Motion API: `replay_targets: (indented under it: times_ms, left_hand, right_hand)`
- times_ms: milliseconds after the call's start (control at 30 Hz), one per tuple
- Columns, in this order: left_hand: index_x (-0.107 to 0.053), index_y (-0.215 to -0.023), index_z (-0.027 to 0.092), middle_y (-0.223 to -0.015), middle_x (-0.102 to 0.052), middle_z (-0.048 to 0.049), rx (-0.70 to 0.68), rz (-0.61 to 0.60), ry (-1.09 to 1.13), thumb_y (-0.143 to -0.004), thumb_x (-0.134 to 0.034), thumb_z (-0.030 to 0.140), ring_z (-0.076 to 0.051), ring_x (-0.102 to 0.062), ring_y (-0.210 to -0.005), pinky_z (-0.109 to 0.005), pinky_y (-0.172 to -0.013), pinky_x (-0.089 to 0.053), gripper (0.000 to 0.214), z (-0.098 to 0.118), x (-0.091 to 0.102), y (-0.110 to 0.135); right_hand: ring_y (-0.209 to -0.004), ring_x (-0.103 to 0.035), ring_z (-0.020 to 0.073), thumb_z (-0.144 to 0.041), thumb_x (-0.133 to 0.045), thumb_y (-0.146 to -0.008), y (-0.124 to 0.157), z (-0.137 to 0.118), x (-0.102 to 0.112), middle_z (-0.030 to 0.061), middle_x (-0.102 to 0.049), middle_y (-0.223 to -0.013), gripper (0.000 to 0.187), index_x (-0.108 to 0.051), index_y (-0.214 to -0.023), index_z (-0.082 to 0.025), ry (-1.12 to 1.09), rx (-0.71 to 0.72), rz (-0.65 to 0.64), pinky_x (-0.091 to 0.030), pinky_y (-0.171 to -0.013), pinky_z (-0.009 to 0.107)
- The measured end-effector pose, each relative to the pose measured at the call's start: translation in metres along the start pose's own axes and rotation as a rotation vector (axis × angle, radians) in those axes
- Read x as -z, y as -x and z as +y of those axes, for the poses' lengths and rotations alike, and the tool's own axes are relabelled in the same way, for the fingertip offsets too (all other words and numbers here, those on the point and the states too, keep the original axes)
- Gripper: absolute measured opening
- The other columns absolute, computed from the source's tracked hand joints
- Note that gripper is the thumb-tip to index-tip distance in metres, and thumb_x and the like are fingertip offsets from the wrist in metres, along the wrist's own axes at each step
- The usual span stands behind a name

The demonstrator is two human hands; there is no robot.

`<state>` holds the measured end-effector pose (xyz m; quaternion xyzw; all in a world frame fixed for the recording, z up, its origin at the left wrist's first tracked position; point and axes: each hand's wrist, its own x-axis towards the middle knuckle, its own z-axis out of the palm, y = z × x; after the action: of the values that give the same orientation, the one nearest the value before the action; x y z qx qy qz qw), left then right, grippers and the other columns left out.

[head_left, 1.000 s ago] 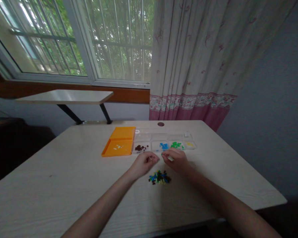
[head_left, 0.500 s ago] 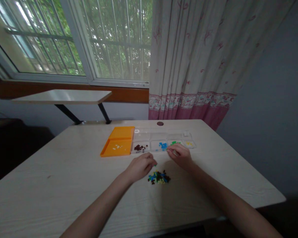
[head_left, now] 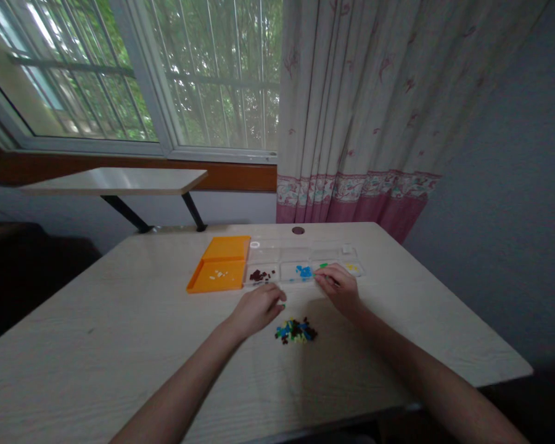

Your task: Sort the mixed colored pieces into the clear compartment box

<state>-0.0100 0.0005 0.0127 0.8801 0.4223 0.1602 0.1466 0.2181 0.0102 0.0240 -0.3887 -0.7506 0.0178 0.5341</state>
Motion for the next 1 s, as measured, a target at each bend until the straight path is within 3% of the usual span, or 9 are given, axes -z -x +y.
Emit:
replay_targets:
  times_ms: [200, 367, 500, 667, 800, 1000]
  left_hand:
    - [-0.061, -0.092, 0.020, -0.090, -0.058, -0.0050, -0.010, -0.009, -0.025, -0.082, -0.047, 0.027, -0.017, -0.054, -0.088, -0.025, -0.076, -0.042, 0.018, 0.001, 0.002, 0.003]
    - [-0.061, -0.092, 0.021, -0.090, -0.059, -0.0047, -0.021, -0.013, -0.052, -0.084, -0.045, 0.026, -0.018, -0.054, -0.089, -0.026, -0.077, -0.041, 0.019, 0.001, 0.003, 0.004]
    - [-0.060, -0.090, 0.020, -0.090, -0.059, -0.0046, -0.029, -0.025, -0.061, -0.084, -0.044, 0.025, -0.018, -0.054, -0.089, -0.026, -0.078, -0.042, 0.018, 0.000, 0.002, 0.004]
    - [-0.060, -0.090, 0.019, -0.092, -0.060, -0.0053, -0.057, -0.021, -0.041, -0.084, -0.042, 0.022, -0.017, -0.055, -0.090, -0.026, -0.080, -0.042, 0.019, -0.001, 0.001, 0.004]
    - [-0.060, -0.089, 0.018, -0.091, -0.061, -0.0052, -0.064, 0.020, 0.035, -0.085, -0.043, 0.023, -0.016, -0.055, -0.088, -0.025, -0.078, -0.042, 0.018, 0.000, 0.000, 0.003]
    - [-0.062, -0.088, 0.019, -0.086, -0.062, -0.0037, -0.037, 0.196, 0.183, -0.086, -0.047, 0.026, -0.014, -0.055, -0.082, -0.024, -0.074, -0.043, 0.017, 0.008, 0.000, 0.000]
  right_hand:
    - [-0.059, -0.057, 0.0129, -0.028, -0.051, -0.082, -0.001, 0.006, 0.002, 0.0028, -0.064, -0.070, 0.017, -0.066, -0.079, -0.022, 0.029, -0.025, -0.030, -0.047, -0.055, 0.025]
    - [-0.075, -0.060, 0.0149, -0.029, -0.048, -0.085, -0.008, 0.034, 0.015, 0.0042, -0.065, -0.082, 0.020, -0.066, -0.088, -0.022, 0.149, 0.027, -0.192, -0.048, -0.068, 0.026]
    - [-0.080, -0.060, 0.0160, -0.028, -0.046, -0.087, -0.008, 0.057, 0.023, 0.0034, -0.064, -0.085, 0.021, -0.066, -0.092, -0.022, 0.333, -0.050, -0.289, -0.047, -0.072, 0.027]
    - [-0.083, -0.060, 0.0162, -0.027, -0.045, -0.087, -0.005, 0.070, 0.023, 0.0027, -0.064, -0.090, 0.022, -0.066, -0.095, -0.024, 0.390, -0.120, -0.324, -0.046, -0.075, 0.028]
    - [-0.082, -0.060, 0.0157, -0.027, -0.046, -0.086, -0.005, 0.065, 0.019, 0.0032, -0.065, -0.087, 0.021, -0.066, -0.092, -0.022, 0.360, -0.122, -0.310, -0.046, -0.074, 0.027]
    - [-0.074, -0.061, 0.0125, -0.026, -0.054, -0.081, 0.011, 0.027, -0.010, 0.0018, -0.067, -0.082, 0.014, -0.067, -0.086, -0.021, 0.181, 0.032, -0.455, -0.045, -0.069, 0.022]
